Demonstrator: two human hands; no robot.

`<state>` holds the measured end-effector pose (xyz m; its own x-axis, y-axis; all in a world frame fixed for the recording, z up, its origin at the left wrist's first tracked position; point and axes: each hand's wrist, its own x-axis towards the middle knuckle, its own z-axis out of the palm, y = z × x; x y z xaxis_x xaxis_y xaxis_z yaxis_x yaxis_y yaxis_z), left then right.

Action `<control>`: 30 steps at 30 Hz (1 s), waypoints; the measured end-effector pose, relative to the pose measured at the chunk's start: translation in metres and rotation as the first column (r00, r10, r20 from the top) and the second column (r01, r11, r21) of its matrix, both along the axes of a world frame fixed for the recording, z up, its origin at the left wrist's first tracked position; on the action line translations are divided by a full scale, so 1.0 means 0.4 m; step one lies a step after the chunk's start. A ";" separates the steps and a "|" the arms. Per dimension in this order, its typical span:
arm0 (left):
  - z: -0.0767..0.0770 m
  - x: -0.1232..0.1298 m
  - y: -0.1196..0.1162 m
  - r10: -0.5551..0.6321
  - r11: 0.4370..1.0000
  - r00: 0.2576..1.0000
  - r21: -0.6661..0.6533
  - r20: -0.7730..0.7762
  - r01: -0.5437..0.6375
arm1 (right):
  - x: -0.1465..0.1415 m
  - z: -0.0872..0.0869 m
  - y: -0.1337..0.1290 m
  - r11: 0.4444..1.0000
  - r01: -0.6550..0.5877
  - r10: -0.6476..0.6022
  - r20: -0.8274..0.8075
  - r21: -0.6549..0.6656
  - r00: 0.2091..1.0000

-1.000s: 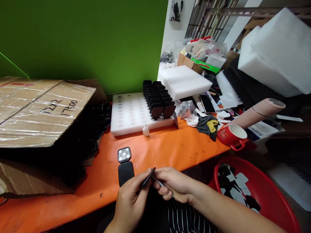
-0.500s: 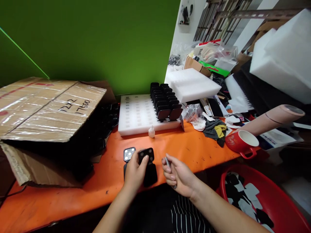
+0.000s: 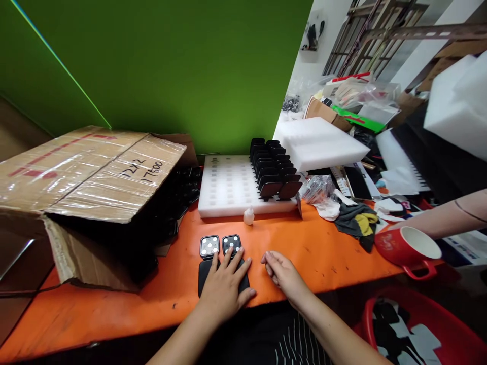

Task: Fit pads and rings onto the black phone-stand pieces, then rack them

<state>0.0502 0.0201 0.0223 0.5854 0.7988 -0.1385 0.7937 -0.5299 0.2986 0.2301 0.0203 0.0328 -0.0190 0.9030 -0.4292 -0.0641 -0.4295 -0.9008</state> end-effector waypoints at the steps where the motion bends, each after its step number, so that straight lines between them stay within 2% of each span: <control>1: 0.000 -0.005 0.005 -0.004 1.000 1.000 0.007 -0.004 0.004 | 0.001 -0.005 0.005 1.000 -0.001 0.001 0.012 0.005 1.000; 4: 0.000 -0.020 0.016 -0.012 1.000 1.000 0.022 0.002 0.012 | 0.006 -0.021 0.013 1.000 -0.005 0.005 0.027 -0.003 1.000; 7: -0.001 -0.031 0.008 0.034 0.999 0.998 -0.002 0.055 -0.034 | 0.010 -0.031 0.013 1.000 -0.008 0.008 0.007 -0.022 1.000; 9: 0.003 -0.040 0.001 0.102 0.994 0.976 -0.053 0.194 -0.093 | 0.012 -0.034 0.012 1.000 -0.011 0.011 -0.015 -0.022 1.000; 10: 0.008 -0.045 0.000 0.175 0.983 0.931 -0.110 0.322 -0.147 | 0.013 -0.035 0.012 1.000 -0.013 0.013 -0.025 -0.019 1.000; 11: 0.014 -0.053 0.004 0.316 0.947 0.812 -0.215 0.491 -0.238 | 0.013 -0.035 0.012 1.000 -0.015 0.015 -0.033 -0.017 0.999; 12: 0.021 -0.062 0.012 0.496 0.868 0.588 -0.366 0.639 -0.335 | 0.014 -0.037 0.012 1.000 -0.019 0.018 -0.037 -0.018 0.999; 13: 0.028 -0.074 0.026 0.654 0.747 0.283 -0.538 0.702 -0.391 | 0.014 -0.039 0.013 1.000 -0.022 0.021 -0.035 -0.020 0.999; 14: 0.035 -0.088 0.043 0.753 0.579 -0.083 -0.718 0.652 -0.386 | 0.015 -0.041 0.013 0.999 -0.025 0.025 -0.028 -0.023 0.999; 15: 0.042 -0.105 0.065 0.765 0.452 -0.313 -0.816 0.563 -0.361 | 0.015 -0.044 0.014 0.999 -0.029 0.028 -0.016 -0.024 0.999; 17: 0.052 -0.142 0.111 0.747 0.338 -0.487 -0.889 0.453 -0.308 | 0.015 -0.050 0.014 0.999 -0.035 0.035 0.011 -0.023 0.999; 19: 0.060 -0.177 0.154 0.745 0.260 -0.584 -0.946 0.323 -0.193 | 0.015 -0.053 0.014 0.999 -0.037 0.038 0.027 -0.020 0.999; 21: 0.067 -0.200 0.185 0.732 0.236 -0.640 -0.968 0.235 -0.085 | 0.015 -0.055 0.013 0.999 -0.040 0.040 0.029 -0.026 0.999; 23: 0.071 -0.208 0.203 0.707 0.237 -0.683 -0.971 0.183 -0.015 | 0.016 -0.056 0.011 0.999 -0.041 0.042 0.023 -0.031 0.999; 27: 0.074 -0.189 0.199 0.664 0.215 -0.738 -0.976 0.117 0.039 | 0.016 -0.057 0.010 0.999 -0.040 0.040 0.009 -0.020 0.999; 30: 0.079 -0.164 0.162 0.673 0.181 -0.736 -0.981 0.070 0.072 | 0.018 -0.056 0.012 0.999 -0.038 0.038 0.011 -0.026 0.999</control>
